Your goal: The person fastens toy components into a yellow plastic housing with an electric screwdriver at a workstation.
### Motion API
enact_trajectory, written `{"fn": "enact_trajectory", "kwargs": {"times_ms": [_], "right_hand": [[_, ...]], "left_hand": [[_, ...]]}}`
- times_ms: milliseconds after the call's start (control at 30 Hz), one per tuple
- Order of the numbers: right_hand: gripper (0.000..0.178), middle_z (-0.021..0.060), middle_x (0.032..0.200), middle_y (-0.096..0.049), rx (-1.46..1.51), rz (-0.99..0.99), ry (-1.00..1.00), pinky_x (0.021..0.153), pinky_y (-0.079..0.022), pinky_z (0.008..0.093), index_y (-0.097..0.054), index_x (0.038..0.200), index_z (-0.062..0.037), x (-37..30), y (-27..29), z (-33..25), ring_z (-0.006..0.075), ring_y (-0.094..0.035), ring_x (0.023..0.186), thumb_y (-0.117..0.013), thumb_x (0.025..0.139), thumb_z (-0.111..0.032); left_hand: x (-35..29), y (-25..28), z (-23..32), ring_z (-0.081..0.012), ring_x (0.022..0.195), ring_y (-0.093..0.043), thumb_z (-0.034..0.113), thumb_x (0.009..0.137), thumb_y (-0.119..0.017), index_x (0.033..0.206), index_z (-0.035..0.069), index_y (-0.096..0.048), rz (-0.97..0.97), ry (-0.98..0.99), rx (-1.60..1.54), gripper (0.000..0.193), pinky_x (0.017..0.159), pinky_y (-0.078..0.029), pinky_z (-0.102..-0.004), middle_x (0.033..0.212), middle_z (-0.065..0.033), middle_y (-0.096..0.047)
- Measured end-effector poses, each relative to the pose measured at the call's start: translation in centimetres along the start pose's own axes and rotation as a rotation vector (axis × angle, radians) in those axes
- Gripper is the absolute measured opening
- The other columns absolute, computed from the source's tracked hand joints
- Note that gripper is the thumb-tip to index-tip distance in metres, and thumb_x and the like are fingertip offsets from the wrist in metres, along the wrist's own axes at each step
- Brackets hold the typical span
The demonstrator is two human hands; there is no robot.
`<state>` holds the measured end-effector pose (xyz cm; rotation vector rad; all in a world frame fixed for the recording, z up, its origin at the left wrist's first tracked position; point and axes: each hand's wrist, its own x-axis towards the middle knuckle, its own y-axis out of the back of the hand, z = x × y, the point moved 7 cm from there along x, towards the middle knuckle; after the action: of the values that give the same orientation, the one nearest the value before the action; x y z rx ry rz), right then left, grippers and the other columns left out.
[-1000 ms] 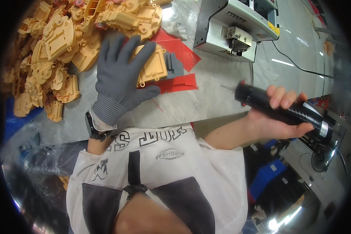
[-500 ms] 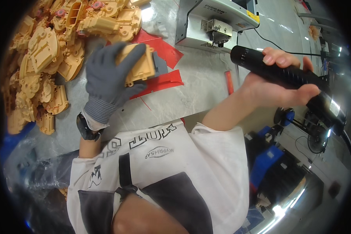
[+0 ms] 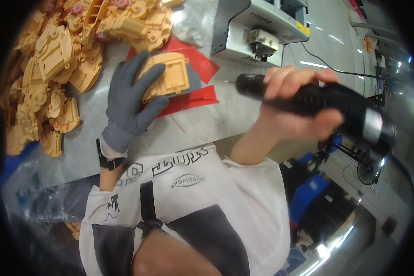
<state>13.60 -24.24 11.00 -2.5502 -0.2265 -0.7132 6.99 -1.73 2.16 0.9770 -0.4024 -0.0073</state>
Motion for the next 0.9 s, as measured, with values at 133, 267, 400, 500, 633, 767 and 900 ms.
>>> {"fn": "enact_trajectory", "kwargs": {"times_ms": [133,267,400,500,633,767,900], "right_hand": [[0.071,0.0089,0.067,-0.051,0.073,-0.246,0.015,0.052,-0.042,0.0344,-0.036,0.114,-0.0044,-0.8,-5.9,0.3,0.02,-0.05,0.052,-0.054,0.075,-0.061],[0.073,0.0054,0.066,-0.048,0.042,-0.411,-0.035,0.056,-0.041,0.0331,-0.038,0.116,-0.0047,-1.0,-8.5,1.9,0.0168,-0.048,0.051,-0.05,0.075,-0.064],[0.074,0.0109,0.064,-0.051,0.113,-0.346,-0.042,0.047,-0.042,0.0314,-0.034,0.108,0.0021,-1.5,-8.9,3.8,0.02,-0.05,0.049,-0.062,0.072,-0.056],[0.069,0.0081,0.062,-0.048,-0.006,-0.306,-0.07,0.046,-0.041,0.0304,-0.037,0.106,-0.0013,-1.9,-9.0,4.7,0.0178,-0.047,0.046,-0.055,0.074,-0.06],[0.066,0.0086,0.062,-0.049,-0.053,-0.279,-0.109,0.046,-0.042,0.0297,-0.037,0.104,-0.0013,-1.5,-9.4,5.2,0.0176,-0.048,0.046,-0.057,0.074,-0.056],[0.069,0.0111,0.064,-0.051,-0.044,-0.347,-0.077,0.045,-0.044,0.0296,-0.037,0.104,0.0019,-1.8,-10.5,5.3,0.0196,-0.051,0.049,-0.066,0.069,-0.05],[0.069,0.0058,0.063,-0.047,-0.091,-0.364,-0.049,0.049,-0.042,0.0315,-0.037,0.105,-0.0035,-1.9,-10.5,5.2,0.016,-0.047,0.046,-0.05,0.075,-0.064]], "left_hand": [[-0.4,0.2,-0.6,-0.0365,0.107,-0.043,0.038,0.073,-0.061,0.12,0.014,-0.05,0.065,0.003,-0.147,0.054,0.095,-0.032,-0.0459,0.123,-0.0185,-0.042],[-1.0,0.3,-1.2,-0.0365,0.101,-0.048,0.032,0.075,-0.06,0.118,0.009,-0.05,0.144,0.047,-0.352,0.049,0.087,-0.039,-0.0416,0.121,-0.0198,-0.044],[-1.2,0.7,-1.9,-0.036,0.097,-0.05,0.026,0.078,-0.057,0.115,0.005,-0.05,0.168,0.007,-0.329,0.043,0.083,-0.041,-0.0401,0.119,-0.021,-0.045],[-1.3,0.8,-1.9,-0.0356,0.093,-0.051,0.022,0.08,-0.053,0.112,0.003,-0.05,0.168,0.005,-0.357,0.037,0.08,-0.041,-0.0401,0.117,-0.0212,-0.045],[-1.2,0.8,-2.3,-0.0352,0.089,-0.052,0.021,0.081,-0.051,0.114,0.004,-0.049,0.143,0.017,-0.368,0.037,0.078,-0.042,-0.0391,0.117,-0.0202,-0.046],[-1.4,0.5,-2.7,-0.0343,0.088,-0.052,0.021,0.081,-0.05,0.115,0.004,-0.049,0.099,0.081,-0.428,0.037,0.076,-0.043,-0.0382,0.117,-0.0194,-0.047],[-1.5,0.4,-2.9,-0.0332,0.087,-0.053,0.021,0.081,-0.05,0.115,0.004,-0.049,0.119,0.101,-0.431,0.038,0.075,-0.043,-0.0376,0.114,-0.0191,-0.049]]}}
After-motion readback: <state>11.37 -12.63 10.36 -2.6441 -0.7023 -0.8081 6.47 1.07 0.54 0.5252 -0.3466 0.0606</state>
